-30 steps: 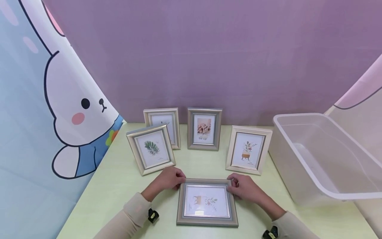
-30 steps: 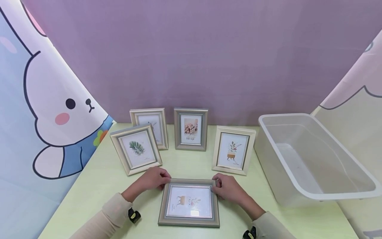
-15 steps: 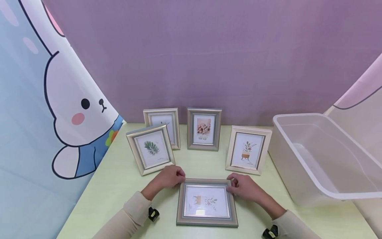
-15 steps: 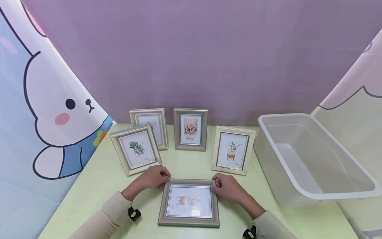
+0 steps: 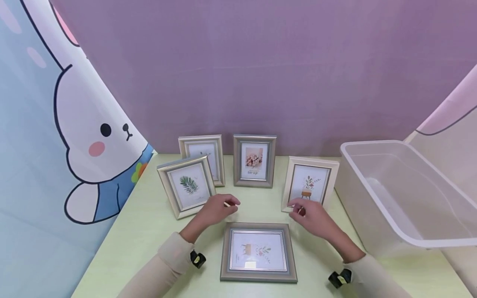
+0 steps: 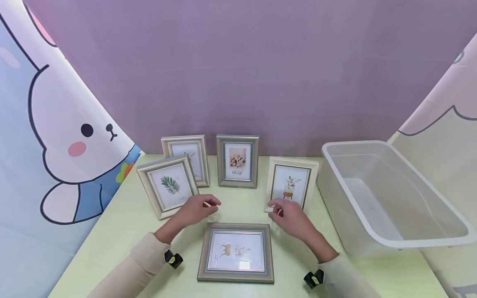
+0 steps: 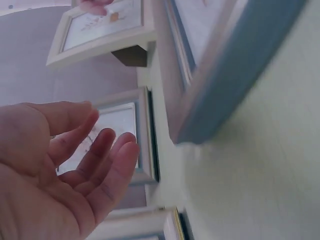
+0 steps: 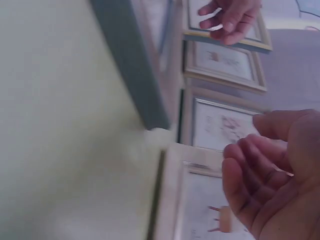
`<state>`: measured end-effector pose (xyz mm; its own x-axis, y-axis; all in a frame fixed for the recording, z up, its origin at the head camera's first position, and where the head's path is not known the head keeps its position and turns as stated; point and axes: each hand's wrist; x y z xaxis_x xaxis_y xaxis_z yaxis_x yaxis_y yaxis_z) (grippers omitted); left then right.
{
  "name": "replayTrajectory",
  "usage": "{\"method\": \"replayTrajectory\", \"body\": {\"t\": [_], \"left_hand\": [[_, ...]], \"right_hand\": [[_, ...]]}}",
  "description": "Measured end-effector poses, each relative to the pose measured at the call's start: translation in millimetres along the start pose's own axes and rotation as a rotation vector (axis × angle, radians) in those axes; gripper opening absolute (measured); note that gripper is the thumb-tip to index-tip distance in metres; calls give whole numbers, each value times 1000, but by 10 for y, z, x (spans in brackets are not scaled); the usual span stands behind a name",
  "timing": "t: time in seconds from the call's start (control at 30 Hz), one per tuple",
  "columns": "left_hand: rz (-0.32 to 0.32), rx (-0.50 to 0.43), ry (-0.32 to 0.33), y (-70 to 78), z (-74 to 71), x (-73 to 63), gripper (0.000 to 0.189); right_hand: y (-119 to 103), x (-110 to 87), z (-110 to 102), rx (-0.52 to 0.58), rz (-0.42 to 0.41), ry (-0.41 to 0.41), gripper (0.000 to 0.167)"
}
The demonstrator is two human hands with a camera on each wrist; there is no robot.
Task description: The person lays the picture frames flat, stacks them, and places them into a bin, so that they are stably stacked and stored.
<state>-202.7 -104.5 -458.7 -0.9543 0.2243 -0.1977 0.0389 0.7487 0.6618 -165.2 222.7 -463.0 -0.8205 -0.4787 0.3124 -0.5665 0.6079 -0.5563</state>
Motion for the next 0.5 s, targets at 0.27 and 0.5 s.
{"method": "replayTrajectory", "body": {"t": [0.27,0.5], "left_hand": [[0,-138,-32,249,151,86,23],[12,-241,-24,467,343,254,30]], "right_hand": [[-38,176,-259,-41,-109,230,19],[-57,312,-453,-130,-156,376,20]]}}
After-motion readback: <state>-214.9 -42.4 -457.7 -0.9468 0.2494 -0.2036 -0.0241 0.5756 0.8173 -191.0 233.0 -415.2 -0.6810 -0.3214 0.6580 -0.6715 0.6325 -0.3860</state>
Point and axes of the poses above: each hand's wrist, its own x-axis towards the middle knuckle, its own z-axis out of the palm, y = z × x, and after that the axes turned 14 degrees about -z, right-handed
